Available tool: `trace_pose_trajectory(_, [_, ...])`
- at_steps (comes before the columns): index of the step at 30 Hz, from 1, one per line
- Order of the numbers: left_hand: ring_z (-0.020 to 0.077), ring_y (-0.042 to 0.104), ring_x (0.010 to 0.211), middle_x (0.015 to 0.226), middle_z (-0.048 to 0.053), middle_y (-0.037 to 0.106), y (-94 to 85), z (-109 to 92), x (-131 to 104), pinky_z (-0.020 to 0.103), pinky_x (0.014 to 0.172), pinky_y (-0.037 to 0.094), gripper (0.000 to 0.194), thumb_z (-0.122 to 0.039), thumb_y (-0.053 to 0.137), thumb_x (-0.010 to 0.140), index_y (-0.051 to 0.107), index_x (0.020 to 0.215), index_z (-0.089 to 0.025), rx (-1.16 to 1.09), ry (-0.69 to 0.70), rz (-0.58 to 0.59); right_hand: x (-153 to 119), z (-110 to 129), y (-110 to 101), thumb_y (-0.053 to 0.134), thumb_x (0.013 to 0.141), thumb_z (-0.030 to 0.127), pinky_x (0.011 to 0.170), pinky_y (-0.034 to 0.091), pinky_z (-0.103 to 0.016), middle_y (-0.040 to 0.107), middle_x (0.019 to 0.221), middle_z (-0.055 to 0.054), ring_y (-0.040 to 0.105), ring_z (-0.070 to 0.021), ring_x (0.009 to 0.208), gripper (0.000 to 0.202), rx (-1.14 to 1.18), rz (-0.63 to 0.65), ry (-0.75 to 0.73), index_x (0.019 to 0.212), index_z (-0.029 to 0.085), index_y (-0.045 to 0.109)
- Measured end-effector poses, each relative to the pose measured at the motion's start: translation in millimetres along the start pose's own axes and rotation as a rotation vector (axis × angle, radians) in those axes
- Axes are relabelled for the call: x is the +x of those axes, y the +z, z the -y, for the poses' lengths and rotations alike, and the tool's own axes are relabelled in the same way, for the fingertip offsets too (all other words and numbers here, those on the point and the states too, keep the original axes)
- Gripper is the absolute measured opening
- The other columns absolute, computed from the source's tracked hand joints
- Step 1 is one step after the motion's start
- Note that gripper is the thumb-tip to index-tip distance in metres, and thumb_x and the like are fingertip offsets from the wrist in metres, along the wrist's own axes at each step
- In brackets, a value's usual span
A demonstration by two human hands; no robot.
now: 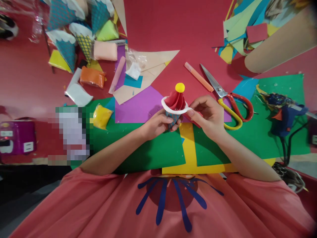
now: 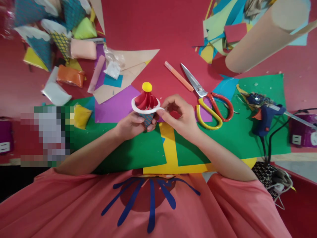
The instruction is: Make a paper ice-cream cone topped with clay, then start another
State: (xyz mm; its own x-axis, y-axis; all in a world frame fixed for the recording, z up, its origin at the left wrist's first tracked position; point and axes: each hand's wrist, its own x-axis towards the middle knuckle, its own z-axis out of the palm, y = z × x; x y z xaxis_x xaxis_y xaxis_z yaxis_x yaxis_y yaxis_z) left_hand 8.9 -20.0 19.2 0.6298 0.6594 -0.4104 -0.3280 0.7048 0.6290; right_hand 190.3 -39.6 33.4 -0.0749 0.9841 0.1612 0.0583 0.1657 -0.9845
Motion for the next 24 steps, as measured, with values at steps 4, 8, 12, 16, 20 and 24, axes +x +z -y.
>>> trace_pose_trajectory(4, [0.0094,0.056,0.05,0.065,-0.001,0.065,-2.1,2.5,-1.2,0.022,0.048,0.039,0.029,-0.024,0.074,0.055,0.062,0.08,-0.014,0.027,0.04,-0.015,-1.0,-1.0,-0.2,0.075,0.083,0.041,0.065,0.057,-0.025,0.065,0.078,0.001,0.065,-0.0102,0.068,0.025,0.006,0.025,0.021,0.083,0.021,0.059])
trace_pose_trajectory(8, [0.0089,0.055,0.052,0.066,-0.001,0.064,-2.4,4.1,-1.8,0.023,0.049,0.039,0.029,-0.025,0.075,0.056,0.063,0.081,-0.014,0.08,0.109,-0.029,-0.8,-1.4,0.0,0.08,0.076,0.043,0.063,0.057,-0.024,0.064,0.077,0.002,0.063,-0.0094,0.066,0.031,0.028,0.007,0.014,0.083,0.022,0.06])
trace_pose_trajectory(12, [0.0086,0.053,0.054,0.063,0.0,0.062,-4.0,6.2,-2.4,0.023,0.05,0.039,0.028,-0.029,0.08,0.056,0.062,0.073,-0.015,0.169,0.184,-0.048,-0.9,-0.4,-0.8,0.075,0.083,0.039,0.065,0.059,-0.024,0.067,0.081,0.001,0.066,-0.0099,0.068,0.022,0.043,0.046,-0.046,0.089,0.022,0.062])
trace_pose_trajectory(16, [0.0086,0.055,0.056,0.063,-0.001,0.063,-6.0,7.9,-4.6,0.021,0.053,0.043,0.031,-0.03,0.085,0.054,0.066,0.073,-0.016,0.205,0.179,-0.101,-1.7,0.4,-2.8,0.071,0.088,0.031,0.068,0.059,-0.025,0.069,0.083,0.001,0.068,-0.0105,0.072,0.012,0.07,0.112,-0.101,0.093,0.023,0.064])
trace_pose_trajectory(20, [0.0078,0.055,0.058,0.066,-0.002,0.064,-4.4,7.4,-7.0,0.02,0.059,0.047,0.034,-0.031,0.087,0.056,0.068,0.079,-0.016,0.178,0.19,-0.072,-2.3,-0.6,-4.6,0.071,0.087,0.026,0.068,0.057,-0.023,0.069,0.086,0.001,0.068,-0.0104,0.074,0.01,0.095,0.123,-0.119,0.095,0.023,0.066])
trace_pose_trajectory(24, [0.0077,0.056,0.06,0.067,-0.003,0.064,-5.3,8.5,-8.3,0.019,0.06,0.049,0.036,-0.028,0.089,0.056,0.068,0.084,-0.018,0.159,0.213,-0.062,-2.7,-2.4,-5.3,0.074,0.082,0.016,0.067,0.055,-0.022,0.067,0.085,0.002,0.065,-0.0095,0.074,0.016,0.08,0.114,-0.152,0.095,0.023,0.066])
